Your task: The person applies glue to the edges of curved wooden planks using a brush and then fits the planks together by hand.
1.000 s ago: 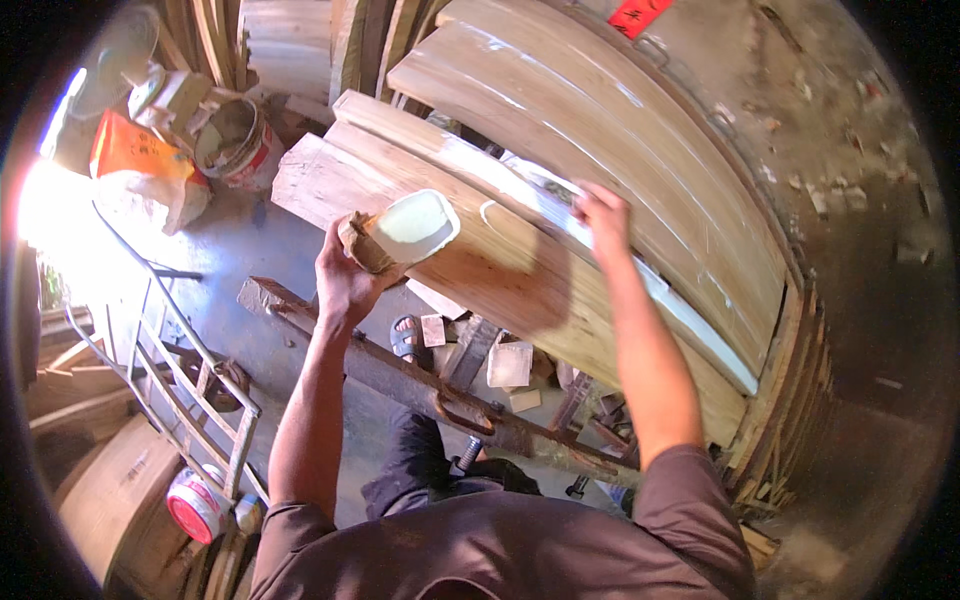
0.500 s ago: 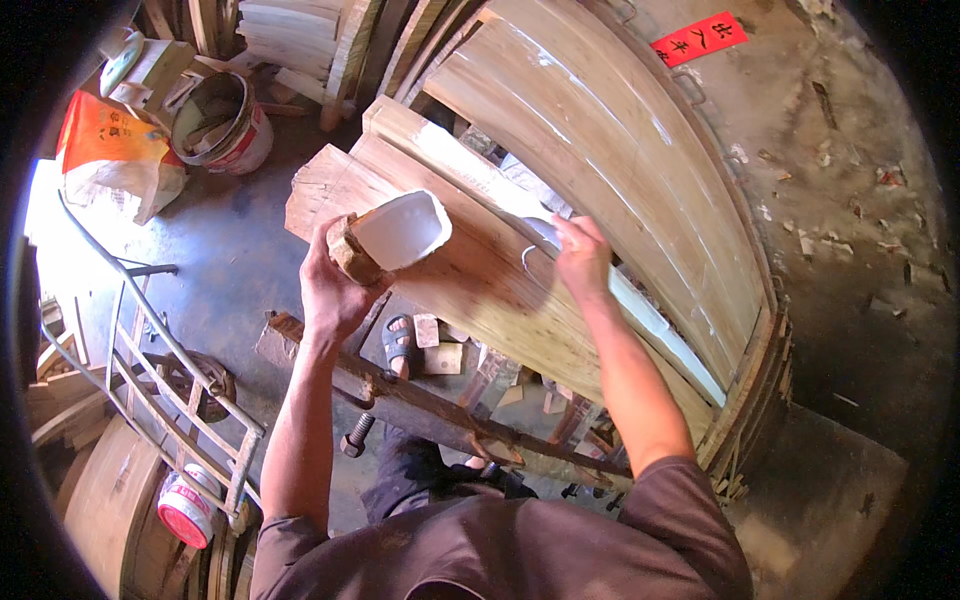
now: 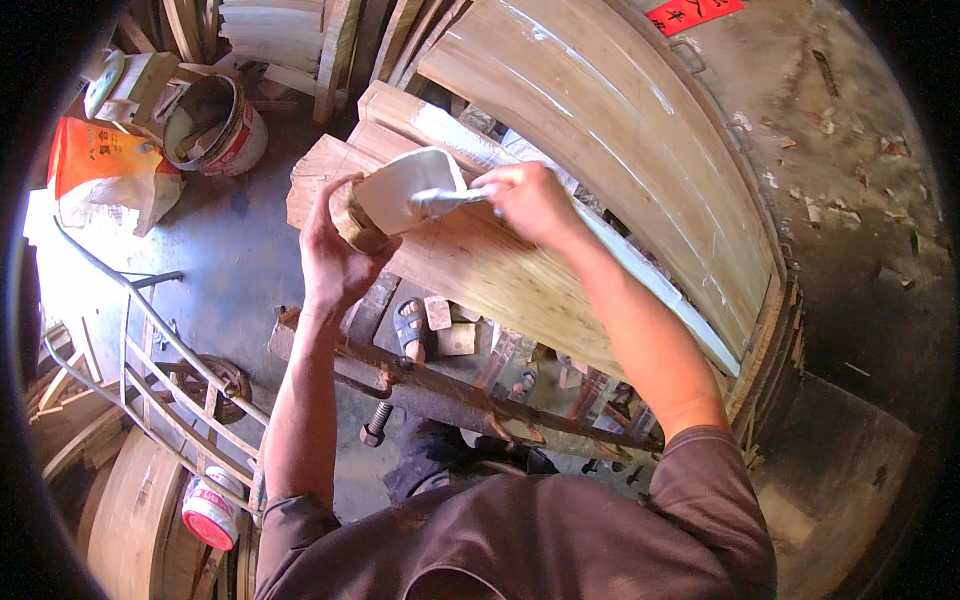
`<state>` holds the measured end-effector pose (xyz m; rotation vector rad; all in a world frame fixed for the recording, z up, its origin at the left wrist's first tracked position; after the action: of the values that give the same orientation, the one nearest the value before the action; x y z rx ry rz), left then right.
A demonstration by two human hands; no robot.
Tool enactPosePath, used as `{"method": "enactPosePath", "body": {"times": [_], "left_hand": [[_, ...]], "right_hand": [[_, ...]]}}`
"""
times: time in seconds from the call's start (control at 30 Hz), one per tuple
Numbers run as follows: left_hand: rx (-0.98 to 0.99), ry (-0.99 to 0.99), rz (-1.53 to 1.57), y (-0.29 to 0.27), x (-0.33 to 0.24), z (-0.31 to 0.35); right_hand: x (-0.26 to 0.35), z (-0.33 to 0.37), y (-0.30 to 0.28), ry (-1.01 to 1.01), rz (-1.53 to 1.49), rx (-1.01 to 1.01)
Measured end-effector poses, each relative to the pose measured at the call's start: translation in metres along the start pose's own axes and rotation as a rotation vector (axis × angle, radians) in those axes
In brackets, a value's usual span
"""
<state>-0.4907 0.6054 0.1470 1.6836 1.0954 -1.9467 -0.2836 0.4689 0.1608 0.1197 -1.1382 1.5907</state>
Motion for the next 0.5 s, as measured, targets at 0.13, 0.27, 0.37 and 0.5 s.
{"method": "enactPosePath", "body": {"times": [0.13,0.27,0.37,0.5], "left_hand": [[-0.04,-0.108,0.106,-0.01,-0.006,-0.004],[-0.146,-0.066,-0.044,-0.029,0.012,-0.005],[-0.124,-0.15,0.019,-0.039,0.003,0.004],[-0.183,-0.145,0.037,-0.036,0.02,0.024]], "right_hand": [[-0.083,0.002,-0.012,0.278,-0.769,0.102],[-0.116,0.005,-0.016,0.386,-1.019,-0.021],[-0.135,-0.006,-0.025,0.349,-1.009,-0.183],[-0.109,-0.06,-0.031,0.11,-0.61,-0.319]]}}
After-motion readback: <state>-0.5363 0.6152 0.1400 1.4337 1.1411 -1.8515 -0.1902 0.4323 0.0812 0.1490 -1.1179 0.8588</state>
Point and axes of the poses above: each hand's wrist, its own z-axis away from the middle knuckle, its own y-axis out of the palm, x = y × z, the point moved 8 cm from there along -z, towards the middle knuckle, and after that the axes turned 4 degrees about x, right-handed, at the moved point
